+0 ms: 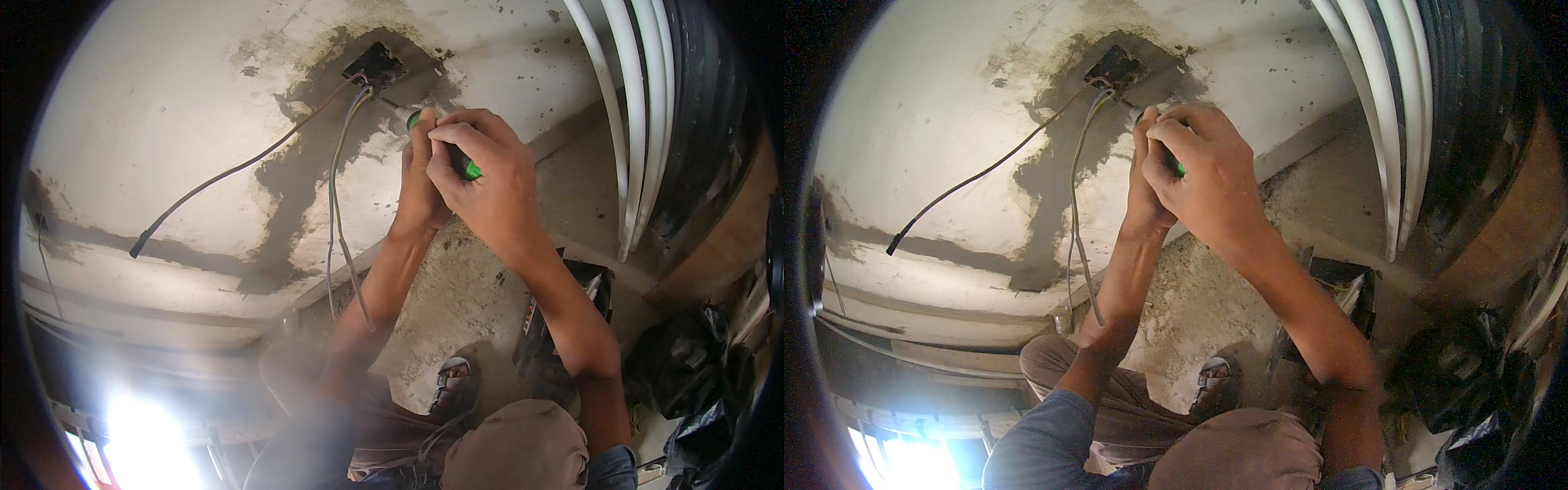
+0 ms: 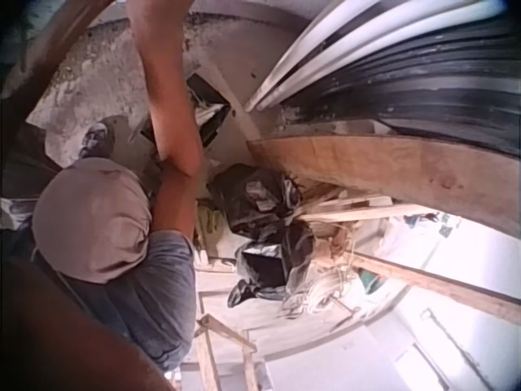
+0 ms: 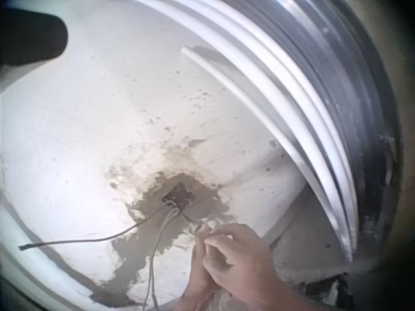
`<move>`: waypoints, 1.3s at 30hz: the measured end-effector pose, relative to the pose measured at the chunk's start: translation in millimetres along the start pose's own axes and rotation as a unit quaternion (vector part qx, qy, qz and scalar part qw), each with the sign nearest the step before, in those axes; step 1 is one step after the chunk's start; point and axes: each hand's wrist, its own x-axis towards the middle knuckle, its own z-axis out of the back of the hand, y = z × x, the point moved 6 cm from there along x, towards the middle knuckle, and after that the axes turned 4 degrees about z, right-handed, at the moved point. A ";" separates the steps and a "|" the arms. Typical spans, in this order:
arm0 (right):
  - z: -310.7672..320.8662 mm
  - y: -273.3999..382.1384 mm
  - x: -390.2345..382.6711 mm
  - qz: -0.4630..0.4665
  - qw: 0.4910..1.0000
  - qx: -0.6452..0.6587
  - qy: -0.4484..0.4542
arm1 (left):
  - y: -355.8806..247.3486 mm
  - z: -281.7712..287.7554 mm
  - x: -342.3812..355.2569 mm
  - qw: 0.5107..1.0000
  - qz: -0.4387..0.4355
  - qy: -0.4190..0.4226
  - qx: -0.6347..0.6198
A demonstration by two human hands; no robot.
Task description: The person connects wires into a wall-mounted electrical box by stripping wire ends with a tool, bending them, and using a screwdriver to secure them inside the box. They retrieve tools from a black bag on the floor.
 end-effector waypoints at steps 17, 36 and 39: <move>8.4 7.3 22.1 0.014 1.000 -0.003 0.022 | -19.8 -32.2 -6.7 0.995 -0.039 -0.030 -0.081; 20.7 -14.5 22.3 -0.030 0.998 0.036 -0.053 | -11.3 -2.9 8.4 0.995 0.050 -0.087 -0.016; 35.9 -14.2 15.5 -0.134 0.989 0.056 0.019 | -9.6 -22.5 -0.5 0.995 0.022 -0.088 0.042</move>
